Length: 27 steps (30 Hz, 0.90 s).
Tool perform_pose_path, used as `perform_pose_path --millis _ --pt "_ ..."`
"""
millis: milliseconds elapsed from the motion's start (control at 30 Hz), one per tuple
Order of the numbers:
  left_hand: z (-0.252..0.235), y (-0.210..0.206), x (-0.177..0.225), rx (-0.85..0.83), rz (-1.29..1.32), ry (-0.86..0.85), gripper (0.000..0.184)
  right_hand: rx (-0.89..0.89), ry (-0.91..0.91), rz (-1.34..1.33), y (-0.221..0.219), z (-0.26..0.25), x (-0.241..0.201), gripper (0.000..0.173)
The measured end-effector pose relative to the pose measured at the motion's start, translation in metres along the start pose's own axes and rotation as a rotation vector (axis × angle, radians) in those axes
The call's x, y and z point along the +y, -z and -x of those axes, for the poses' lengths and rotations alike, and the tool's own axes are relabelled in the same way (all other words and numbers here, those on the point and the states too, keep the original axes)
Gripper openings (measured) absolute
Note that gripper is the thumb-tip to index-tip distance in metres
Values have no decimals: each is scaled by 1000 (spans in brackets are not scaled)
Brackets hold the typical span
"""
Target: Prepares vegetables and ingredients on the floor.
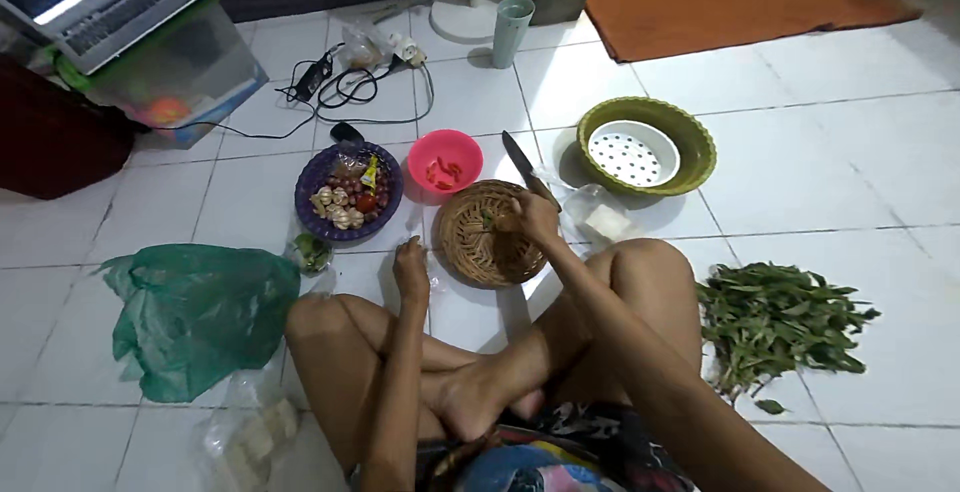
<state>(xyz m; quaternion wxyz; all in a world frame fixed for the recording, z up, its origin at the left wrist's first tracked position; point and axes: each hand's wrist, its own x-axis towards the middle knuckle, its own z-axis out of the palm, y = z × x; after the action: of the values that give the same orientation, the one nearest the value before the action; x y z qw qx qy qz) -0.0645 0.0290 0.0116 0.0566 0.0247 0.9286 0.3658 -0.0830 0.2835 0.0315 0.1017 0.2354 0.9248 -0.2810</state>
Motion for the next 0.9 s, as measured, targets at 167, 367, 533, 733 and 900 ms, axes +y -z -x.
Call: perform_pose_path --millis 167,367,533,733,900 --pt "2 4 2 -189 -228 117 27 -147 -39 195 -16 7 -9 62" --pt "9 23 6 -164 -231 114 30 -132 7 136 -20 9 1 59" --pt "27 42 -22 55 -104 5 22 -157 -27 128 -19 4 -15 50" --pt "45 40 -66 182 50 -140 21 -154 -66 206 -30 2 -34 51" --pt "39 38 -66 104 113 -14 28 -158 48 283 -44 4 -30 39"
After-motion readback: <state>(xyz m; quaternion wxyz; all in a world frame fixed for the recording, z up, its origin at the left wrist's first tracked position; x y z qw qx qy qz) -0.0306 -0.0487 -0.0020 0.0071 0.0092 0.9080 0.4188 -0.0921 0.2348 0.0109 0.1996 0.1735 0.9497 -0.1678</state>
